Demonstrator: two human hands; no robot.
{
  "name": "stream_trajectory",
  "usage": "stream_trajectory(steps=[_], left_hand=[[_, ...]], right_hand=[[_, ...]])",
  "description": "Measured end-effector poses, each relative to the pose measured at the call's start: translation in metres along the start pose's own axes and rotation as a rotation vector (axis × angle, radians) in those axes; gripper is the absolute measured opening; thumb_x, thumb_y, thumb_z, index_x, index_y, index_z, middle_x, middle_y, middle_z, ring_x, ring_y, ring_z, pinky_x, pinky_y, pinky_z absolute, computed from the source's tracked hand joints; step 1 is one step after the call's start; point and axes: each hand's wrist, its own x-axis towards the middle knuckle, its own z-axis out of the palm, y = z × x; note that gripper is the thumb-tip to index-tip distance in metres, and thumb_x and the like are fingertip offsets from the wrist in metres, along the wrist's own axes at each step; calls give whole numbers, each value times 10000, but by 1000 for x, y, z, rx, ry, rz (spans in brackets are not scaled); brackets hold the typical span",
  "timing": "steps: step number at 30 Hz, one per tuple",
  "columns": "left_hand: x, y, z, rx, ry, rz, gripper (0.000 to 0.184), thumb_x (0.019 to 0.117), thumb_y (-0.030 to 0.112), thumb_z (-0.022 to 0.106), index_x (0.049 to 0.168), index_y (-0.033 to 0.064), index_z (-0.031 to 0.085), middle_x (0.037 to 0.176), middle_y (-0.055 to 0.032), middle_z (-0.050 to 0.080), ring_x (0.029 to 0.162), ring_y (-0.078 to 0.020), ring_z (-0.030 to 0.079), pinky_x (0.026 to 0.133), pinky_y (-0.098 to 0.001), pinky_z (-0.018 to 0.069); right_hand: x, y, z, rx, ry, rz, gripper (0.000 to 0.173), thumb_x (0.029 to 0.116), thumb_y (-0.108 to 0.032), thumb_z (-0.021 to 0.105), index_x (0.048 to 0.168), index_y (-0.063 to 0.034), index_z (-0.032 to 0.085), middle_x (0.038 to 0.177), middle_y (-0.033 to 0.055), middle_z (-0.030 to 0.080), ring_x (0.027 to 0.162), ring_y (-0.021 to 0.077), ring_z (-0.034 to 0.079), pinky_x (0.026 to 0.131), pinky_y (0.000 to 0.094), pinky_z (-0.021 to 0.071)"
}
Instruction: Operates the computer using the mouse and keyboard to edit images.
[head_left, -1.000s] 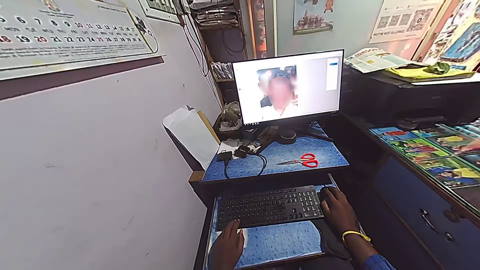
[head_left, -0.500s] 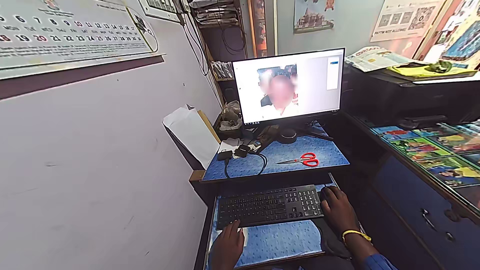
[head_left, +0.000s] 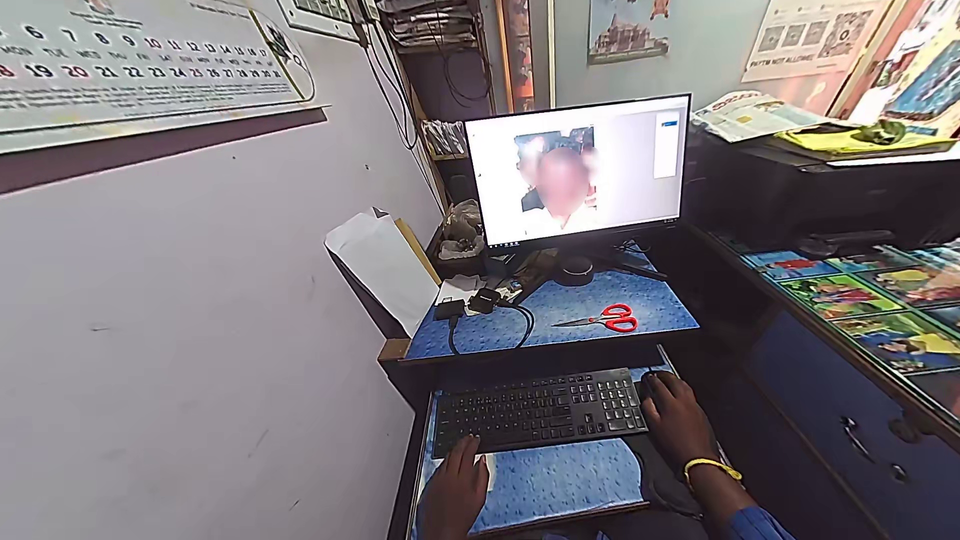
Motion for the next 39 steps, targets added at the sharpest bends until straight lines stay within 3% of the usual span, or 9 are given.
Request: stream_trajectory(steps=[20,26,35,39], left_hand=[[-2,-4,6,-4,55,15,424,962,347,480,1203,99,725,1233,-98,714,1017,-256,732,793,-425,606],[0,-1,2,2,10,-16,426,957,344,471,1140,79,751,1096,-113,754,953,-286,745,780,-463,606],[1,-2,4,0,14,-10,419,953,341,466,1108,89,763,1072,-92,764,940,-278,745,777,-449,605],[1,-1,2,-11,11,-7,420,959,332,472,1137,70,748,1154,-114,744,997,-288,741,803,-461,605]], right_hand=[[1,4,6,2,39,-30,447,910,-327,505,1260,-142,712,1362,137,632,1282,335,590,1036,508,504],[1,3,4,0,26,-24,466,899,-332,518,1282,-140,702,1369,142,625,1286,334,586,1036,507,503],[1,3,5,9,39,-18,443,911,-314,511,1265,-138,712,1370,146,627,1300,338,579,1058,510,489],[0,3,4,13,43,-14,436,913,-308,515,1261,-132,712,1367,145,629,1297,335,581,1046,516,496]])
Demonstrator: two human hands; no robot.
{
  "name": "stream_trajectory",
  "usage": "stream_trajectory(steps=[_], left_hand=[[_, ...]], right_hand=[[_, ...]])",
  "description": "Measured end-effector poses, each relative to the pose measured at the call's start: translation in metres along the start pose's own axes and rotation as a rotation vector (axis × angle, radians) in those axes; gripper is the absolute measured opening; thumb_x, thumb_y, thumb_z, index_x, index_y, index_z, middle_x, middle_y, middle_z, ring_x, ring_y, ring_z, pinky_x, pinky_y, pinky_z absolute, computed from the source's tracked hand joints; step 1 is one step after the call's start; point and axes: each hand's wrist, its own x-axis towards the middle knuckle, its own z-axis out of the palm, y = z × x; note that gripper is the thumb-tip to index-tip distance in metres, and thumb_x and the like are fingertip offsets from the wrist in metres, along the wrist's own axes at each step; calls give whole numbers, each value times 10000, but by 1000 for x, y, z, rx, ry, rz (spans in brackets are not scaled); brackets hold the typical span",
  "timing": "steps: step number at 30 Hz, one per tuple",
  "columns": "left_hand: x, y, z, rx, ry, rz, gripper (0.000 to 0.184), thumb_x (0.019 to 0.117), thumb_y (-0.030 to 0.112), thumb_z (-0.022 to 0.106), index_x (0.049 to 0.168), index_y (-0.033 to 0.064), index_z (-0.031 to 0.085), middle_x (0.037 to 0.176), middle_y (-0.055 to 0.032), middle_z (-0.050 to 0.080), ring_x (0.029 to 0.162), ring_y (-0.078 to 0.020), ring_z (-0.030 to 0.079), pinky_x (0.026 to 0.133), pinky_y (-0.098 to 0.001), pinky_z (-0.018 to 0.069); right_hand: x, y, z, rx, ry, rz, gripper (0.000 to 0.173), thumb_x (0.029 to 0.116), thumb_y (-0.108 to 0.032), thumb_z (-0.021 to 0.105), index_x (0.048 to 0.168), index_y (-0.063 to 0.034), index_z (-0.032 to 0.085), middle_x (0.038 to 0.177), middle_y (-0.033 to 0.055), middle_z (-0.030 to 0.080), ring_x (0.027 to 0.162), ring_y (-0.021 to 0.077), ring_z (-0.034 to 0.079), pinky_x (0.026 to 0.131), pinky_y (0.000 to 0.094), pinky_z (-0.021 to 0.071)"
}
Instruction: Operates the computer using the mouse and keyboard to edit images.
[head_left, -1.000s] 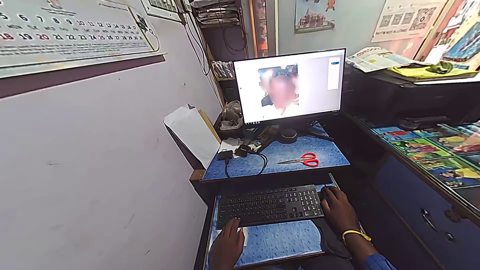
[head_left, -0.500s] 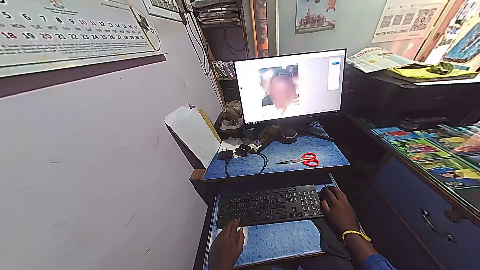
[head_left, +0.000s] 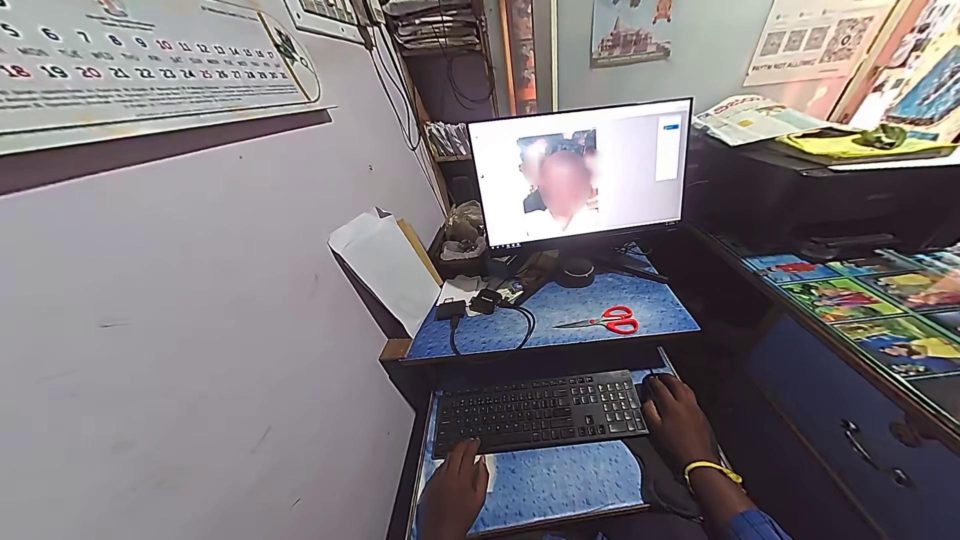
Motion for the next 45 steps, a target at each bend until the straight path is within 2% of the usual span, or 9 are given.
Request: stream_trajectory(steps=[3,22,31,38,45], left_hand=[[0,0,-1,5,5,9,422,962,334,471,1162,78,741,1203,-106,730,1021,-269,737,817,-443,603],[1,1,-3,10,3,15,417,965,329,471,1169,80,736,1194,-101,727,994,-269,738,788,-446,607],[1,2,-3,7,-26,-10,416,960,329,465,1108,75,759,1121,-97,758,999,-286,742,821,-452,603],[0,1,-2,4,-5,8,412,960,324,486,1152,69,746,1201,-117,729,1025,-285,736,825,-455,606],[0,0,-1,0,7,7,419,963,329,481,1165,75,745,1193,-122,728,1025,-283,734,823,-457,604]], right_hand=[[0,1,1,-16,2,-3,444,917,-320,503,1262,-136,713,1368,140,630,1290,334,586,1044,506,499],[1,-5,-7,2,-29,7,432,917,-283,541,1299,-152,693,1390,133,616,1312,326,573,1054,504,499],[1,-5,-5,-6,-21,-4,434,916,-300,522,1272,-139,709,1363,128,633,1298,320,582,1058,503,495],[0,1,2,-13,6,-17,440,929,-314,517,1287,-140,704,1377,142,626,1287,325,594,1045,496,506],[0,0,1,-18,-4,-14,437,937,-317,512,1291,-146,701,1380,133,624,1299,312,587,1050,492,505]])
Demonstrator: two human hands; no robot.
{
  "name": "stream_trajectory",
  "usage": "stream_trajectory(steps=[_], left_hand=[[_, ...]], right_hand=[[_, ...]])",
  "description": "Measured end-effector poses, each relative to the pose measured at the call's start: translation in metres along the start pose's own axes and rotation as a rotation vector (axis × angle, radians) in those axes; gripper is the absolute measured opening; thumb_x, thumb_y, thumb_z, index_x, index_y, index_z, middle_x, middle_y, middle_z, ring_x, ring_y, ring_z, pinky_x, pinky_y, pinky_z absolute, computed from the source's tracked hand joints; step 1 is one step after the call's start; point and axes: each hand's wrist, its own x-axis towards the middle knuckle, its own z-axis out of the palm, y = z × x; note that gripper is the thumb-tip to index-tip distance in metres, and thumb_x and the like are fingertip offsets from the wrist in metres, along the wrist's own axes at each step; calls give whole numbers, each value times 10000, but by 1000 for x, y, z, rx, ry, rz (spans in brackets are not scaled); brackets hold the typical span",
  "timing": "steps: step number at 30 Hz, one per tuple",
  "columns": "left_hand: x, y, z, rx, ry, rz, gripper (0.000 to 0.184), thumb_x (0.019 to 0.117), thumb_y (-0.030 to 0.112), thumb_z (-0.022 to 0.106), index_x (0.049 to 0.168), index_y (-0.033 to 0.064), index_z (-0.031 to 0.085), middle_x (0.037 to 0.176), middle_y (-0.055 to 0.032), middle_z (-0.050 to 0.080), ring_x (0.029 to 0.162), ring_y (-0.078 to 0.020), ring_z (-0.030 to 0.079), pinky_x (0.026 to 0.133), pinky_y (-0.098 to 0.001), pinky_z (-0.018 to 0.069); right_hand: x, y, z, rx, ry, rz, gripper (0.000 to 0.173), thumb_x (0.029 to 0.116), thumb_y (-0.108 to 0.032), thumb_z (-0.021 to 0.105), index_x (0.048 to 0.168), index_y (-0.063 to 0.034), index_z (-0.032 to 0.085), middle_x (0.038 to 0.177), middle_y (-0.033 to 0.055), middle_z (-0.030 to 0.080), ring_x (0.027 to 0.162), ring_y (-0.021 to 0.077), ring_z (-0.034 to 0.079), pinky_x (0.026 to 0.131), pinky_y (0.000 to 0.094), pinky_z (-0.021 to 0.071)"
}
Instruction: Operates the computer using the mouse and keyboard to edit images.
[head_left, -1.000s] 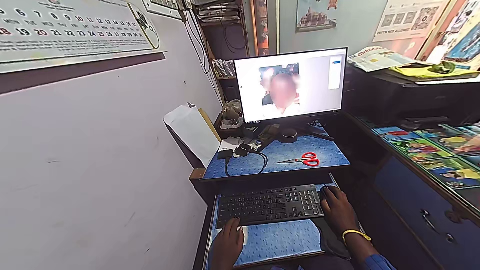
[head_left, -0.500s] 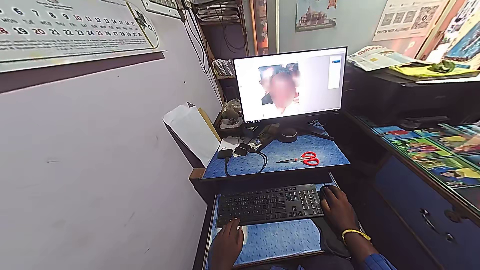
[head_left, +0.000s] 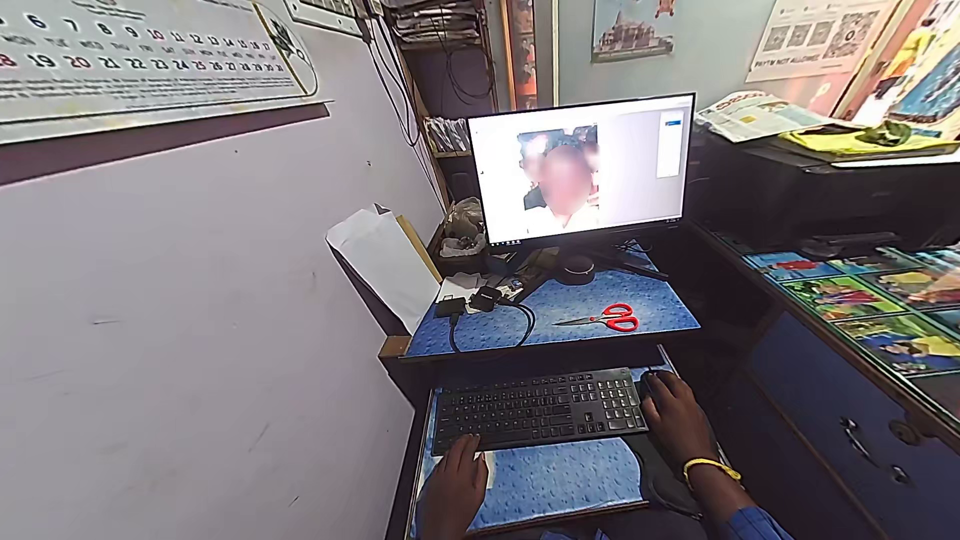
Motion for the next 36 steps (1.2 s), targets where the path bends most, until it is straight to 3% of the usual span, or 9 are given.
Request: stream_trajectory(steps=[5,7,14,16,19,24,27,31,36], left_hand=[[1,-1,0,5,-70,-8,408,950,325,489,1193,132,754,1184,-115,720,988,-294,729,780,-470,605],[1,0,-1,2,-110,-8,392,959,318,493,1178,140,765,1169,-97,733,1026,-292,723,813,-472,603],[14,15,-12,-18,-159,-87,327,973,294,555,1105,104,786,1063,-135,747,990,-342,719,801,-506,593],[15,16,-15,-25,-179,-88,323,978,280,560,1118,91,781,1069,-142,747,987,-350,720,808,-505,592],[16,16,-16,-47,-175,-85,311,981,253,566,1115,72,780,1060,-152,751,975,-358,723,820,-506,591],[19,25,-26,-27,-182,-131,348,979,300,568,969,-8,731,1031,-209,728,985,-386,716,815,-523,584],[18,25,-24,-7,-146,-110,362,966,328,582,943,-4,725,1005,-209,718,971,-383,713,803,-506,587],[21,23,-27,-63,-230,-120,397,986,350,578,1145,17,724,1217,-210,693,1146,-404,659,967,-549,526],[21,15,-15,-119,-218,-108,480,999,417,554,1343,99,656,1501,-170,533,1425,-391,457,1179,-575,336]], right_hand=[[2,-3,-5,14,-21,56,479,921,-335,528,1317,-94,650,1400,154,606,1318,334,573,1064,502,494],[1,-6,-8,16,-29,86,492,914,-347,527,1308,-77,645,1403,161,604,1319,337,573,1061,502,496],[1,-5,-4,-2,-11,99,493,915,-340,534,1332,-105,653,1403,159,607,1311,344,578,1025,523,517],[1,-7,-7,29,-37,127,551,907,-329,570,1394,-73,601,1440,189,574,1334,371,558,1040,545,502],[0,-9,-11,49,-68,150,545,901,-331,598,1351,-24,609,1455,217,552,1354,387,537,1061,549,485],[-1,-6,-7,16,-56,120,524,904,-346,577,1340,-63,644,1441,191,573,1341,370,552,1047,545,498],[-1,-6,-6,7,-42,117,548,905,-346,556,1377,-74,620,1438,188,575,1340,366,552,1050,542,496],[0,-3,-1,-16,-28,93,543,900,-362,536,1353,-80,635,1427,174,585,1336,350,557,1056,518,495],[-1,-7,-7,24,-71,171,589,906,-349,564,1368,15,576,1467,224,541,1371,381,523,1105,528,452]])
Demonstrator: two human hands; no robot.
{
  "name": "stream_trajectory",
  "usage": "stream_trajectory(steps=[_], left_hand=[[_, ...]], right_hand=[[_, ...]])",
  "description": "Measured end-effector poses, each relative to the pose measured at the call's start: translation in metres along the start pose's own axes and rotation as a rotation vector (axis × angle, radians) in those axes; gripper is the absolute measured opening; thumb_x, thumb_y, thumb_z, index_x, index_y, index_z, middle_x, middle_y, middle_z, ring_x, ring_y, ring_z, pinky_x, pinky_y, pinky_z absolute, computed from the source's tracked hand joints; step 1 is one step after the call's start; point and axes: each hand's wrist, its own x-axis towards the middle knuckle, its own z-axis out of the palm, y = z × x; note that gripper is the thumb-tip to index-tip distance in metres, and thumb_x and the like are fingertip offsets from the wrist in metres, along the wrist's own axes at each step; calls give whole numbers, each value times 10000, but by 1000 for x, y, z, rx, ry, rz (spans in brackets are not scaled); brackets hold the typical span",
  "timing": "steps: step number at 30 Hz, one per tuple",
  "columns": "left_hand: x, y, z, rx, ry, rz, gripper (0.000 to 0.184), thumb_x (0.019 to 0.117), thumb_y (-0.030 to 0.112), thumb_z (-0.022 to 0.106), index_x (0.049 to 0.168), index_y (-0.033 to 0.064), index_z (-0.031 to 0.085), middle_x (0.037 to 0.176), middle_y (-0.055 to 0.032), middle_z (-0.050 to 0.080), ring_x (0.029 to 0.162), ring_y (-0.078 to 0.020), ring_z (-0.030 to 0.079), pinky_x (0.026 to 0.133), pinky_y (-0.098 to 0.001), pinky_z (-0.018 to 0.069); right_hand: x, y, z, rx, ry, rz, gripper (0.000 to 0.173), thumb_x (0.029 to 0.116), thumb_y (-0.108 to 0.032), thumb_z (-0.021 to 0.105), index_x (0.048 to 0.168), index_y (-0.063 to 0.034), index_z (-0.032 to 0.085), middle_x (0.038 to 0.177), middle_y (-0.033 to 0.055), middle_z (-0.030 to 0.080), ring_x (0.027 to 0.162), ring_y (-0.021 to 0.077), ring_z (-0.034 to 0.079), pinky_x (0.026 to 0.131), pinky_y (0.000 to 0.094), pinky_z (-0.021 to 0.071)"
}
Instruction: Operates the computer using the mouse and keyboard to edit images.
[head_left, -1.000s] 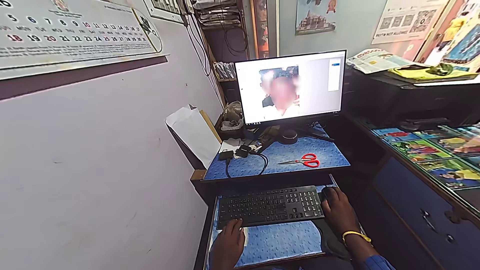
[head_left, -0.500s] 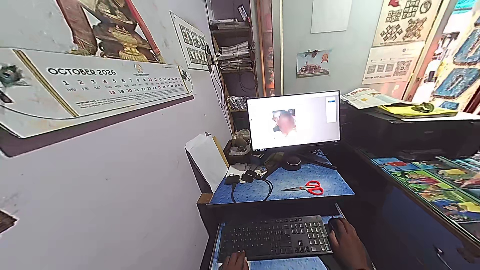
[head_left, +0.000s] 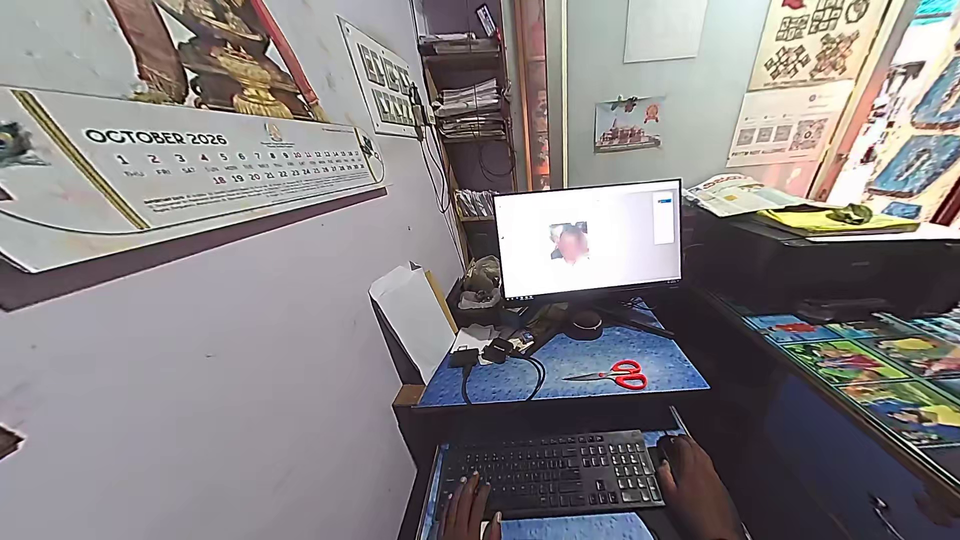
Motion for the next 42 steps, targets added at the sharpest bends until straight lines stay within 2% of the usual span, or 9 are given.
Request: stream_trajectory(steps=[3,5,8,11,15,24,28,35,42], left_hand=[[2,-5,6,0,-22,-7,507,1016,447,519,1438,177,593,1579,-164,445,1492,-387,364,1216,-601,254],[5,-5,5,14,-128,-48,550,1035,490,458,1516,228,508,1642,-143,350,1536,-367,278,1238,-604,185],[8,-4,4,42,-204,-63,590,1044,536,404,1558,248,447,1672,-132,290,1549,-359,246,1242,-610,152],[8,-5,5,62,-211,-54,610,1047,551,384,1567,235,433,1677,-130,278,1552,-359,239,1243,-611,143],[9,-9,10,80,-210,-53,624,1046,557,365,1569,223,431,1674,-127,287,1552,-352,244,1249,-589,143],[7,-9,12,94,-216,-58,624,1049,563,353,1576,234,418,1680,-109,278,1557,-335,236,1252,-581,144],[8,-9,13,108,-224,-58,642,1051,566,337,1588,220,395,1687,-105,263,1559,-332,230,1252,-582,143],[8,-6,10,109,-226,-89,757,1043,582,345,1598,68,330,1690,-99,255,1569,-314,207,1254,-586,123],[7,-6,10,125,-176,-133,776,1029,603,353,1591,67,346,1677,-102,290,1558,-351,225,1245,-602,133]], right_hand=[[1,1,0,0,-6,1,574,926,-307,582,1403,9,554,1475,237,527,1375,403,511,1111,532,448],[1,2,1,-13,1,-28,564,932,-301,569,1436,-48,552,1488,208,525,1376,380,519,1079,540,477],[0,1,-2,-32,-17,-90,553,963,-343,519,1463,-109,556,1522,154,517,1402,319,511,1104,515,468],[-1,-1,-4,-24,-37,-119,549,971,-351,520,1445,-79,572,1529,159,510,1424,320,487,1148,491,430],[3,8,11,50,34,-121,513,933,-336,571,1324,-9,633,1468,209,546,1356,374,543,1099,510,469],[3,7,9,34,21,-151,467,947,-308,561,1362,-114,652,1475,200,543,1378,351,526,1124,505,451],[2,8,9,35,11,-156,458,966,-316,544,1361,-114,658,1490,193,536,1394,350,512,1139,501,439],[3,6,8,33,32,-166,454,960,-316,535,1341,-107,669,1471,202,550,1385,354,520,1136,509,437],[3,8,11,47,49,-176,462,960,-320,533,1339,-95,671,1464,207,557,1371,368,532,1131,515,442]])
